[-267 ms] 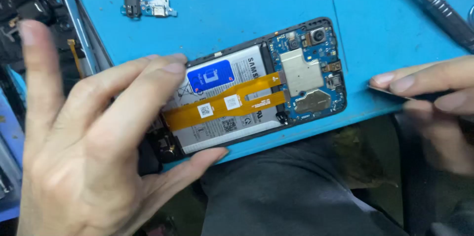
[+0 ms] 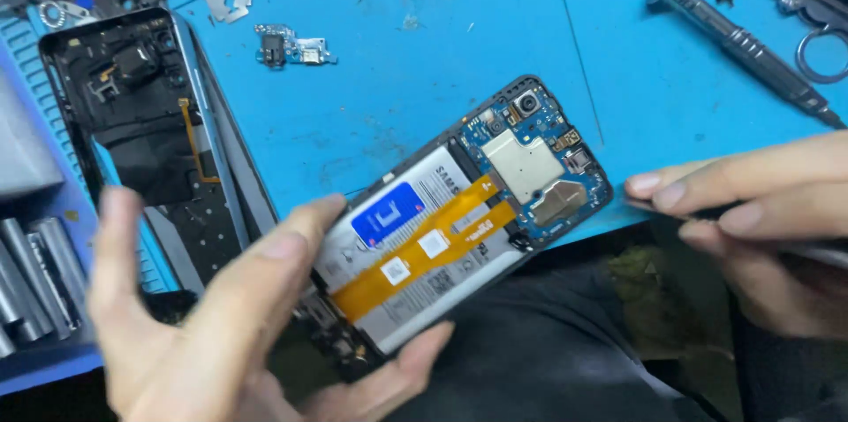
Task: Disassembling a smartphone to remove the motherboard and cleaning the frame
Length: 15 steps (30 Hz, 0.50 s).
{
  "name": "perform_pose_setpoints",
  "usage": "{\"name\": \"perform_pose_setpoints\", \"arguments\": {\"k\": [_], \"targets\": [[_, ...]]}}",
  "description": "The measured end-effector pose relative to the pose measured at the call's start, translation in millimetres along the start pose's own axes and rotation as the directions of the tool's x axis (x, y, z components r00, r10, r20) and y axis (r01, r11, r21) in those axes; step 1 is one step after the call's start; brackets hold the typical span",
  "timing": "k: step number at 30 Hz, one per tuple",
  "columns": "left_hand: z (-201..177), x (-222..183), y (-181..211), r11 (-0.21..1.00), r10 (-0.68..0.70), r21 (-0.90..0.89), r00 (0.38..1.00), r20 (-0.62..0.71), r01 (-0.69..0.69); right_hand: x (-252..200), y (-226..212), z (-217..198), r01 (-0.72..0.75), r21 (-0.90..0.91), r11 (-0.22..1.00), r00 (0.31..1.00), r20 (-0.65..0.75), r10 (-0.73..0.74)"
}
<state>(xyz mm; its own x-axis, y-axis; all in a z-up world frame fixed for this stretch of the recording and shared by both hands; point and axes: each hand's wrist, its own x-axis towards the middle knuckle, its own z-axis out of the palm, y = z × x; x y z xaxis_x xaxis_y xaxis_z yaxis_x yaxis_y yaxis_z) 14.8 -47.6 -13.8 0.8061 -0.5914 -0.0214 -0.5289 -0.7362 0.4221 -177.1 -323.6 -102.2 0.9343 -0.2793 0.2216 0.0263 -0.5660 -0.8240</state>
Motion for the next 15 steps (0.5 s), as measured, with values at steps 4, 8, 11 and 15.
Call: {"name": "perform_pose_setpoints", "arguments": {"k": [4,8,11,15], "targets": [[23,-26,-7,0.957,0.275,0.125,0.955,-0.107,-0.262,45,-17,-13,0.208,-0.100,0.973,0.941,0.291,-0.172],[35,-31,-22,0.921,0.351,0.208,0.933,-0.076,-0.330,43,-22,-5,0.130,-0.121,0.984,0.969,0.228,-0.100],[34,-33,-39,0.792,0.558,0.317,0.829,-0.030,-0.522,44,-29,1,0.046,-0.138,0.989,0.983,0.183,-0.020],[39,-73,-45,0.875,0.479,0.151,0.869,-0.125,-0.460,44,-35,7,-0.168,-0.041,0.985,0.976,0.132,0.172]]}}
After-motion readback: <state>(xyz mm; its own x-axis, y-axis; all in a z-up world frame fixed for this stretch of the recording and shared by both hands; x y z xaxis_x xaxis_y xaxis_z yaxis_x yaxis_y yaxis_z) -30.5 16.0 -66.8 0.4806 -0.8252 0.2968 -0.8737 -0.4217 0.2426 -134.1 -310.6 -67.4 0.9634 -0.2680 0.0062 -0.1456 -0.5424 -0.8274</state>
